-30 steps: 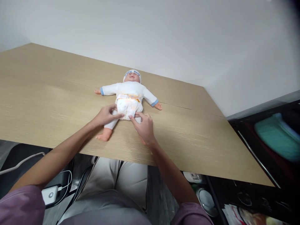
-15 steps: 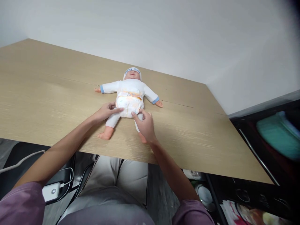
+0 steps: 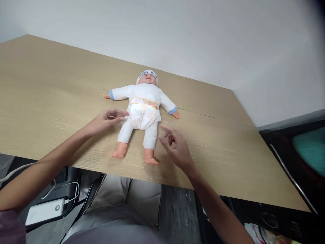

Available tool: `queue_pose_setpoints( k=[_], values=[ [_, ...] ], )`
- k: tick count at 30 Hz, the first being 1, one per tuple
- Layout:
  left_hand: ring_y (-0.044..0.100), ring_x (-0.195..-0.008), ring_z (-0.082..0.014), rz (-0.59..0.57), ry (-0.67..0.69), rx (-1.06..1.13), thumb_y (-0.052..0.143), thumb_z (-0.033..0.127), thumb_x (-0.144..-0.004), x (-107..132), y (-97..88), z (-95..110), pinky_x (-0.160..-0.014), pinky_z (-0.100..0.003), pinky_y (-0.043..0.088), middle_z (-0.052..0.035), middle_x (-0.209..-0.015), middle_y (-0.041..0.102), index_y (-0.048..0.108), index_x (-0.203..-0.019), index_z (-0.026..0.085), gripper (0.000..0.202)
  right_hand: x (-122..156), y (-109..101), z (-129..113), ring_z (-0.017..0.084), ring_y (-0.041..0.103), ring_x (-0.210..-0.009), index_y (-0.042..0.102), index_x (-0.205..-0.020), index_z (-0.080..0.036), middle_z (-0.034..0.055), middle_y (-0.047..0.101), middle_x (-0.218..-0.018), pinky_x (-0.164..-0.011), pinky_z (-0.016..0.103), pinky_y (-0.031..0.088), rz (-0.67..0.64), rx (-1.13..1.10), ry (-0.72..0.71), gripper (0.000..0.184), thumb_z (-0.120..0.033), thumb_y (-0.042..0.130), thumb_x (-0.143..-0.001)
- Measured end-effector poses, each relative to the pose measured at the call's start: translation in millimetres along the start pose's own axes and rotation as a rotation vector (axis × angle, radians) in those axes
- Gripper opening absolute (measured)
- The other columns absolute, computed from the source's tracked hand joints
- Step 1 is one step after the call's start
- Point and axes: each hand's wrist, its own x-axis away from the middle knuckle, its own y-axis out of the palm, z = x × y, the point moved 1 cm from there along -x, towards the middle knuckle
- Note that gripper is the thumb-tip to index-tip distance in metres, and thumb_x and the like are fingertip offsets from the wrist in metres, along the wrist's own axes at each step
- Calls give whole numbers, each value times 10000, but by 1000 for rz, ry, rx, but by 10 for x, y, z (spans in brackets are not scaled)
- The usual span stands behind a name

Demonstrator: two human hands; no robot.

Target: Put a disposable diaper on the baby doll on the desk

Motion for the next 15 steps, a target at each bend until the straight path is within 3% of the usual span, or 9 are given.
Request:
queue_pose_setpoints(
  k=[3, 6, 8, 10, 13, 15],
  values=[
    [667, -1346, -355, 211, 137, -304, 752, 515, -1006, -288, -128, -49, -1233, -564, 489, -147, -1510, 741, 735, -1370, 223, 467, -328, -139, 223, 272, 643, -878, 735, -1451, -296, 78, 726, -1111, -873, 481, 604, 159, 131, -59, 434, -507, 679, -1076],
    [496, -1533, -443, 378, 204, -620, 771, 439, -965, -776, -204, -137, -1328, -635, 342, -227, -1620, 617, 605, -1519, 155, 645, -878, -70, 545, 376, 662, -1216, 677, -1479, -237, 176, 731, -1327, -1155, 636, 525, 274, 311, -135, 520, -500, 682, -1030],
    [396, -1605, -501, 381, 158, -727, 799, 423, -926, -1123, -240, -206, -1347, -673, 269, -275, -1678, 537, 526, -1589, 106, 784, -1253, 72, 745, 427, 583, -1416, 606, -1546, -192, 244, 657, -1520, -1240, 688, 452, 274, 397, -132, 622, -512, 683, -1018],
    [406, -1585, -519, 328, 102, -767, 796, 408, -909, -1409, -271, -266, -1340, -695, 246, -290, -1645, 554, 508, -1592, 86, 807, -1561, 234, 878, 445, 538, -1483, 566, -1568, -178, 266, 609, -1608, -1255, 702, 435, 242, 439, -105, 641, -492, 670, -1019],
    [511, -1453, -493, 305, 85, -769, 774, 441, -917, -1628, -301, -304, -1302, -680, 300, -274, -1478, 658, 603, -1442, 112, 643, -1844, 402, 928, 437, 604, -1391, 595, -1525, -141, 272, 679, -1482, -1213, 671, 481, 185, 461, -7, 543, -348, 627, -1024],
    [561, -1354, -461, 343, 89, -750, 794, 501, -901, -1612, -296, -282, -1250, -628, 381, -245, -1354, 703, 642, -1311, 152, 559, -1911, 419, 882, 422, 639, -1338, 629, -1481, -137, 258, 704, -1405, -1200, 637, 502, 173, 465, 30, 477, -263, 601, -1022]
  ],
)
